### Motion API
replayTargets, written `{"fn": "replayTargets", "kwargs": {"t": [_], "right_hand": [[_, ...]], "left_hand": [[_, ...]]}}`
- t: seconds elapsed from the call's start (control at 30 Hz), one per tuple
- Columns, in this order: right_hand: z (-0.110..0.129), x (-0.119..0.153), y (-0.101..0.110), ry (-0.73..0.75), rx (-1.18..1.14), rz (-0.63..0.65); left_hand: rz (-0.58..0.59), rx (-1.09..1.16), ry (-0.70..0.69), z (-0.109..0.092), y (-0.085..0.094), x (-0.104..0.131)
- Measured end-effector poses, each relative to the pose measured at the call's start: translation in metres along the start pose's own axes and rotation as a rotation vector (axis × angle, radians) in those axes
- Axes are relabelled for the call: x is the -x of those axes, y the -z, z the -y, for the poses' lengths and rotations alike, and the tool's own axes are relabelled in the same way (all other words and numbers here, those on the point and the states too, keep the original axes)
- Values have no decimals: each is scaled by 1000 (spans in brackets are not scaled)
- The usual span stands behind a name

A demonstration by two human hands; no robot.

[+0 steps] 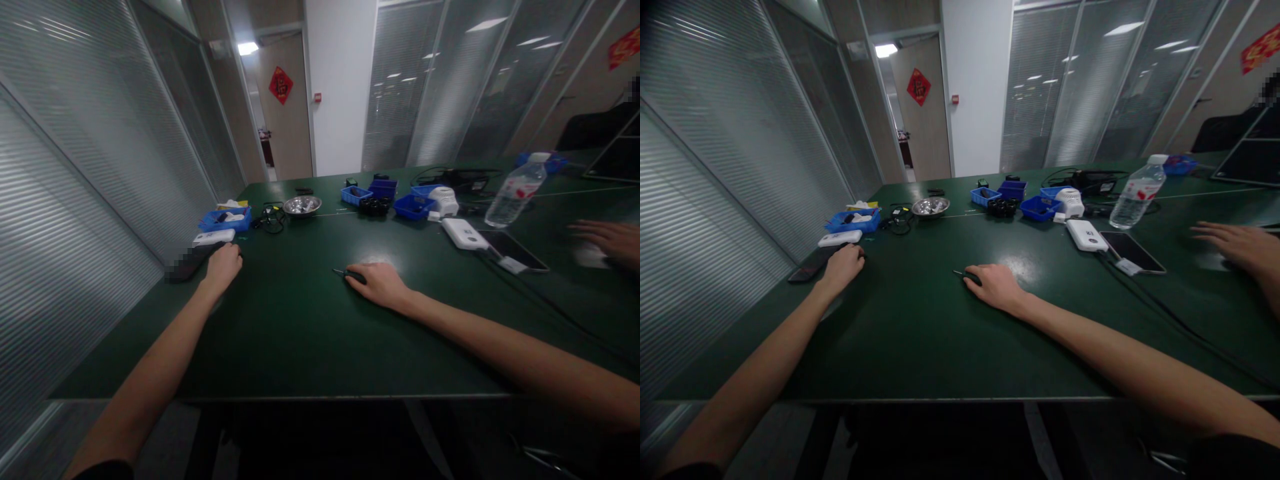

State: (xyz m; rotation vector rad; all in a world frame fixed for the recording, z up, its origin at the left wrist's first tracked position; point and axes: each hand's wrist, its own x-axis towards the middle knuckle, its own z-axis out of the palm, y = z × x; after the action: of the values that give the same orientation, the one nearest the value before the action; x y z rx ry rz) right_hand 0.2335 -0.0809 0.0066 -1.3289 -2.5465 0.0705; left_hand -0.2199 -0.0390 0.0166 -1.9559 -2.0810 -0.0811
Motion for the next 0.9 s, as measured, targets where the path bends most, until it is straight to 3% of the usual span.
{"fn": "replayTargets", "kwargs": {"t": [0.53,0.9], "right_hand": [[0,0,0,-3,8,-3],[0,0,0,1,0,15]], "left_hand": [[-12,69,47,-1,1,2],[-52,129,2,-5,-3,1]]}}
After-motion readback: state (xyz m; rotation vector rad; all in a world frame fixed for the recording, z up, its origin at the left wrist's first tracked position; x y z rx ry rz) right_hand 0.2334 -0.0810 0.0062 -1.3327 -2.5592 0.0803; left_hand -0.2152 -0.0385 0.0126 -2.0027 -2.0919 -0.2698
